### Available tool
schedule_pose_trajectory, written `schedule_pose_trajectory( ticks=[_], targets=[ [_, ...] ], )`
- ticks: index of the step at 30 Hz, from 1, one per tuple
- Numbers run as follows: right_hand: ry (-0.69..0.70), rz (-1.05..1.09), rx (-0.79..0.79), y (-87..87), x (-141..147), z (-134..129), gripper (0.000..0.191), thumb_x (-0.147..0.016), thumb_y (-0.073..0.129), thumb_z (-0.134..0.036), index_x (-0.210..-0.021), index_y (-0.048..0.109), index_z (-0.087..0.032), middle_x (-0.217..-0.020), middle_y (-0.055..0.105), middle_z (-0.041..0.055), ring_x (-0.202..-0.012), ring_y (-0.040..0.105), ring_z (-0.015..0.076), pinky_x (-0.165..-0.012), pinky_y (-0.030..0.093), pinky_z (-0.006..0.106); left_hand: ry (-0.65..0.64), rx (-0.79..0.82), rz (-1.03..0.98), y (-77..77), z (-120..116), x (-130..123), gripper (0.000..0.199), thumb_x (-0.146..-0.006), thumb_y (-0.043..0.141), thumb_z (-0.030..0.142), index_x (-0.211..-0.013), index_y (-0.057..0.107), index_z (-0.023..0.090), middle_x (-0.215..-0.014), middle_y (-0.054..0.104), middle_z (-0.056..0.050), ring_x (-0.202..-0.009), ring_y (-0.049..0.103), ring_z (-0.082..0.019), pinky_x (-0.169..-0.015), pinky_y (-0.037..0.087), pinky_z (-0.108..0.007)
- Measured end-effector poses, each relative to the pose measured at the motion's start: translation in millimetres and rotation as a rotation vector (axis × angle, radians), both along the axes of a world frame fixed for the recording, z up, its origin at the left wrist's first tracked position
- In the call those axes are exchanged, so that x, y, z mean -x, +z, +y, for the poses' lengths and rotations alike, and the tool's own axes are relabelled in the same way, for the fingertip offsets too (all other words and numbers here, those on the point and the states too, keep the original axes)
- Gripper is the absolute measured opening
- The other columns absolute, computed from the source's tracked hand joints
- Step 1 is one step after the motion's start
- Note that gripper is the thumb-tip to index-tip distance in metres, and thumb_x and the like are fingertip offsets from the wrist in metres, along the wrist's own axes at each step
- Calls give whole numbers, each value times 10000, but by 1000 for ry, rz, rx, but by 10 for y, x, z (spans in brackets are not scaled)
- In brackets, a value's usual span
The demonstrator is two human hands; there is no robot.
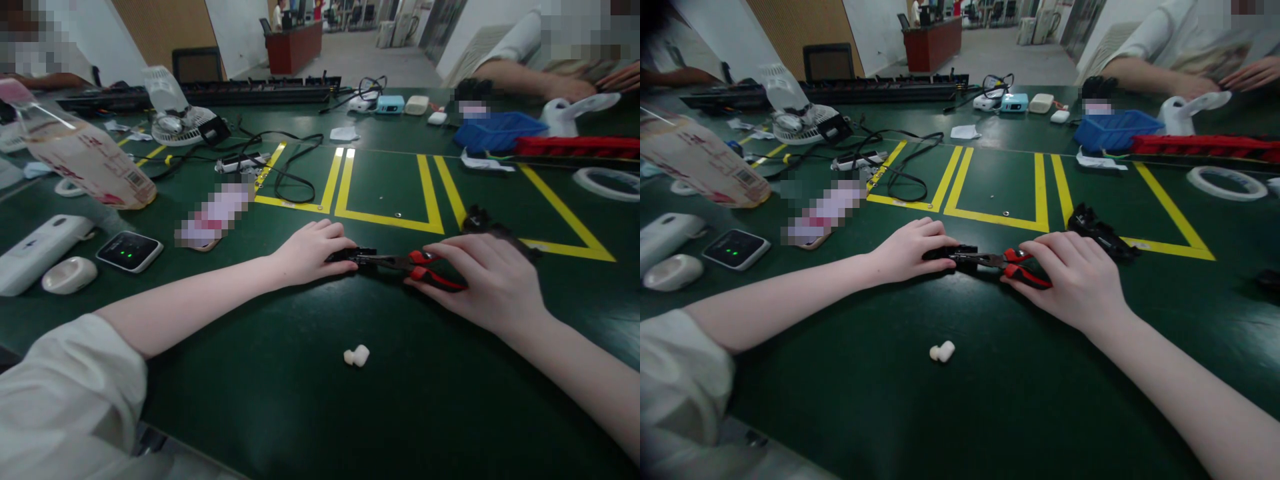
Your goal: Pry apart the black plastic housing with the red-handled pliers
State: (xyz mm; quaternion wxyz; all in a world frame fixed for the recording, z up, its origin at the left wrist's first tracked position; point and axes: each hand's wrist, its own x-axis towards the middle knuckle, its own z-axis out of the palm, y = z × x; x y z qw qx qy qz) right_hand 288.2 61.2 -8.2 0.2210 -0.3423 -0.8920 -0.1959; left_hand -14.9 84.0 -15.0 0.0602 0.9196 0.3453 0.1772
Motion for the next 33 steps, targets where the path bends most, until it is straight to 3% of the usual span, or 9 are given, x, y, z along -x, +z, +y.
schedule_pose_trajectory(
  ticks=[14, 22, 33],
  targets=[
    [-14, 43, 39, -11, -34, 11, 410, -831, 668, -486, -1137, 610, -218, -1021, 669, 138, -899, 626, 313, -700, 524, 469, -14, 13, 15, 11, -1, 10, 368, -960, 558, 440, -1209, 646, 185, -1054, 603, -74, -955, 532, -212, -808, 437, -325],
    [22, -29, -69, -10, -6, 25, 400, -835, 680, -476, -1064, 605, -156, -948, 674, 131, -816, 624, 263, -645, 514, 394, -19, -25, -8, -21, 2, 8, 389, -943, 599, 426, -1256, 630, 197, -1058, 599, -75, -942, 537, -206, -804, 445, -320],
    [9, -18, -6, -6, -17, 0, 361, -857, 644, -460, -1098, 604, -195, -984, 662, 146, -853, 627, 307, -659, 509, 444, -36, -23, -1, -6, 2, 10, 396, -959, 574, 431, -1255, 632, 174, -1058, 613, -83, -938, 549, -205, -800, 452, -325]
  ],
)
